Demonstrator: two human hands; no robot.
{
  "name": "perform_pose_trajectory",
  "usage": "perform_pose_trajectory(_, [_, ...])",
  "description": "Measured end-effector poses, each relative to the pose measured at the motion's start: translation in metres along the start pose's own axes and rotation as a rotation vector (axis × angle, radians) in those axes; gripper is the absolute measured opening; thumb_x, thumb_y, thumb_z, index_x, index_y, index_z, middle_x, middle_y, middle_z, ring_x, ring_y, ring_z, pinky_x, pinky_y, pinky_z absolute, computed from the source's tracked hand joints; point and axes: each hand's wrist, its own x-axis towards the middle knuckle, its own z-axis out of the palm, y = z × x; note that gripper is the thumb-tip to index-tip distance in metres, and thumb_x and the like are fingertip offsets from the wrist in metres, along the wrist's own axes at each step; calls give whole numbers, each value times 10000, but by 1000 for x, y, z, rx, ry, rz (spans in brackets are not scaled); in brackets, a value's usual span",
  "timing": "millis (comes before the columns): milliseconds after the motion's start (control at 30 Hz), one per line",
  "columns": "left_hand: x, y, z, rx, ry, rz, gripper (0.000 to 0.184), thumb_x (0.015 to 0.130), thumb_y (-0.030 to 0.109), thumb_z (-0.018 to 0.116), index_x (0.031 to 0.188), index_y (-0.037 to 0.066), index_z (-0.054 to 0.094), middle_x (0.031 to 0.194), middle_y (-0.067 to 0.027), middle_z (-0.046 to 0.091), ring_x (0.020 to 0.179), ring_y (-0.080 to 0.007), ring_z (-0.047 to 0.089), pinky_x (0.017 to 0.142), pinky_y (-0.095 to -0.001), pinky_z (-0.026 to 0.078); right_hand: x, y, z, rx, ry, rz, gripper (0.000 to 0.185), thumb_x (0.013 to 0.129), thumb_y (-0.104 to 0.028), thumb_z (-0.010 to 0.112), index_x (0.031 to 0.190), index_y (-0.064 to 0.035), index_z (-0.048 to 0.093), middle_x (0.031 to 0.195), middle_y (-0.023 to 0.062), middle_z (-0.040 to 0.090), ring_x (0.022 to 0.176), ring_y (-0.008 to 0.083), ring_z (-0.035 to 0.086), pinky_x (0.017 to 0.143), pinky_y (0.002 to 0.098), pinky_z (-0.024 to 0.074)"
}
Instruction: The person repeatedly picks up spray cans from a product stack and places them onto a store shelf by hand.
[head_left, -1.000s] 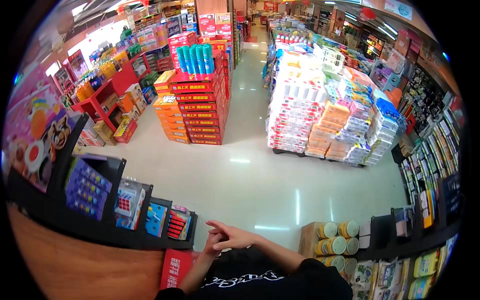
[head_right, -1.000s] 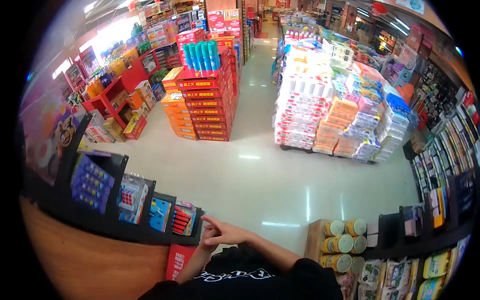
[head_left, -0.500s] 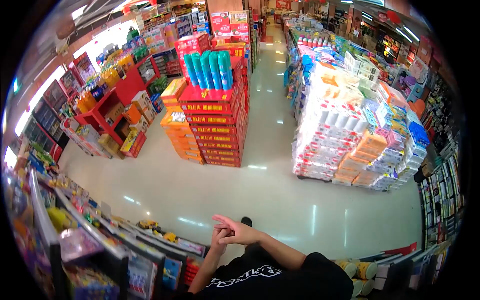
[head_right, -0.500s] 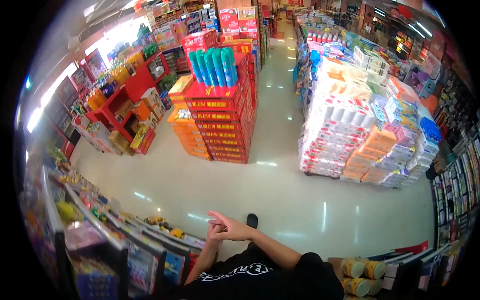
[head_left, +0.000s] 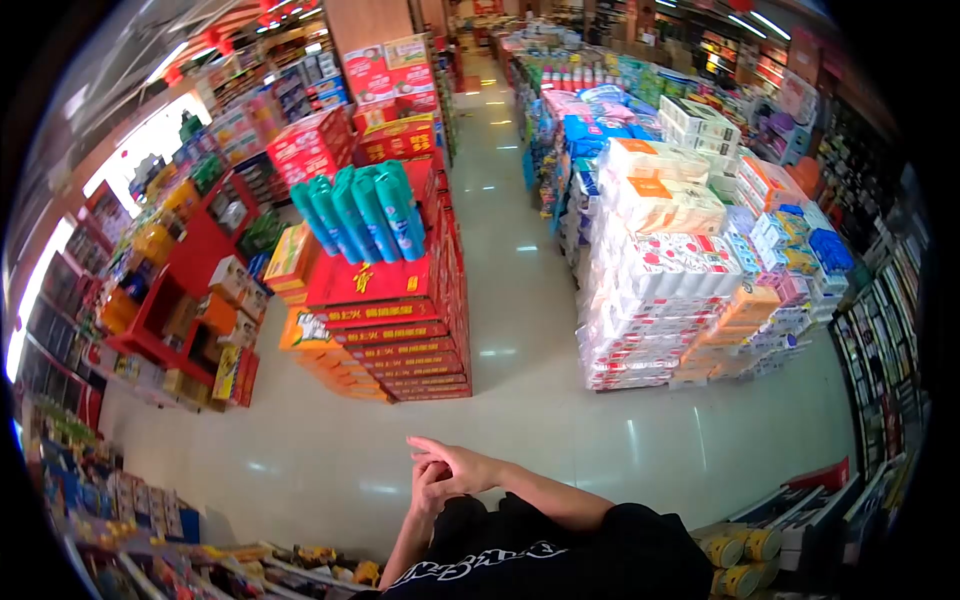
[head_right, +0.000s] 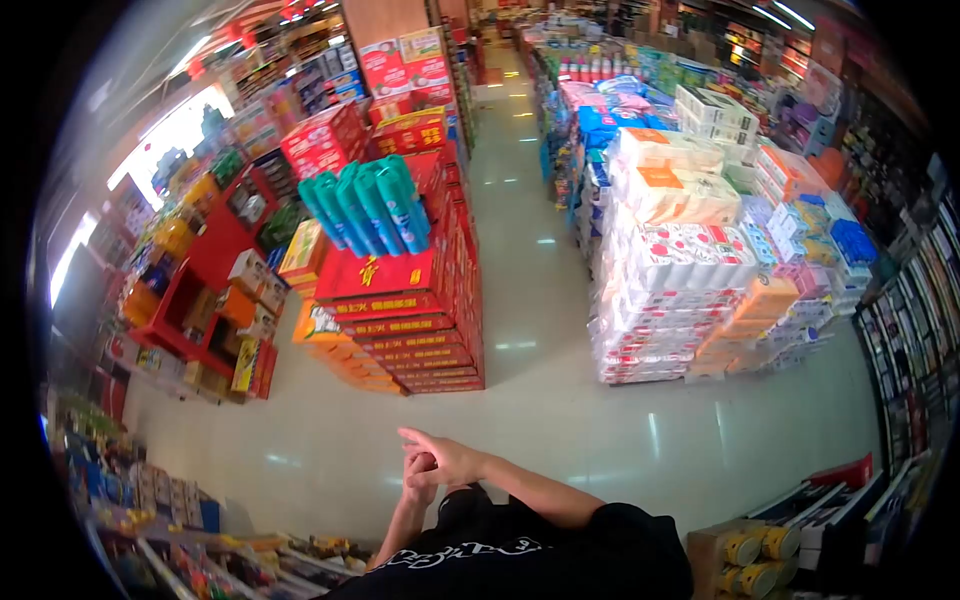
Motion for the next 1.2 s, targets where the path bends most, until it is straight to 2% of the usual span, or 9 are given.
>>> perform_pose_trajectory(100, [60, -3, -22, -306, -42, -201, 216, 917, 171, 562, 1052, 20, 633, 976, -75, 647, 899, -178, 641, 783, -292, 526, 38, 9, -37, 31, 67, -21, 1044, 824, -392, 766, 1511, 34, 104, 1511, 295, 306, 1388, 350, 385, 1101, 401, 354])
perform_pose_trajectory(300, [205, 11, -61, -359, -66, -305, 277, 956, 205, 574, 1171, 33, 594, 1076, -74, 637, 978, -179, 631, 859, -316, 517, 140, 33, -126, 190, 291, -1, 922, 880, -243, 718, 1514, 26, 105, 1547, 230, 277, 1374, 328, 410, 1101, 405, 370])
perform_pose_trajectory(433, [316, 42, -86, -97, -100, -299, 269, 952, 116, 559, 1193, -4, 576, 1116, -112, 628, 957, -188, 636, 802, -320, 533, 215, 17, -190, 70, 678, 90, 771, 878, -281, 705, 1438, 72, 308, 1482, 270, 365, 1331, 345, 459, 1060, 410, 415])
perform_pose_trajectory(467, [343, 44, -97, 37, -174, -224, 320, 934, 80, 584, 1235, -20, 540, 1113, -107, 623, 945, -187, 635, 809, -314, 524, 232, 16, -205, -93, 845, 128, 773, 856, -337, 728, 1410, 59, 361, 1401, 253, 480, 1306, 354, 482, 1057, 433, 420])
perform_pose_trajectory(567, [401, 62, -102, 278, 58, 1, 406, 907, 55, 620, 1282, -35, 493, 1089, -115, 630, 938, -216, 635, 827, -333, 519, 285, 20, -252, -337, 1197, 91, 813, 814, -330, 754, 1395, 86, 364, 1402, 289, 432, 1307, 381, 452, 1076, 434, 381])
perform_pose_trajectory(600, [420, 61, -110, 475, 57, 26, 532, 871, 32, 658, 1343, -44, 424, 1188, -153, 567, 1037, -255, 603, 869, -359, 510, 300, 18, -263, -436, 1275, 59, 841, 790, -328, 777, 1399, 69, 353, 1375, 286, 441, 1308, 397, 430, 1079, 449, 368])
perform_pose_trajectory(733, [456, 63, -120, 531, -1, 58, 708, 841, 6, 667, 1431, -53, 280, 1397, -189, 336, 1240, -295, 471, 951, -391, 481, 339, 28, -296, -632, 1403, -29, 859, 748, -289, 814, 1384, 54, 349, 1359, 284, 438, 1269, 431, 442, 1062, 471, 375])
perform_pose_trajectory(967, [482, 41, -118, 269, -82, 126, 764, 826, -18, 643, 1466, -38, 227, 1402, -191, 338, 1289, -298, 428, 1044, -395, 415, 363, 37, -317, -635, 1458, -42, 784, 728, -234, 817, 1350, -7, 398, 1305, 237, 493, 1214, 412, 481, 1014, 475, 407])
perform_pose_trajectory(1200, [484, 38, -106, 369, -103, 227, 779, 774, -54, 665, 1433, -46, 249, 1378, -198, 371, 1279, -310, 424, 1048, -414, 395, 350, 39, -321, -636, 1541, -234, 600, 714, -210, 813, 1205, -16, 527, 1119, 191, 599, 1042, 384, 589, 887, 461, 475])
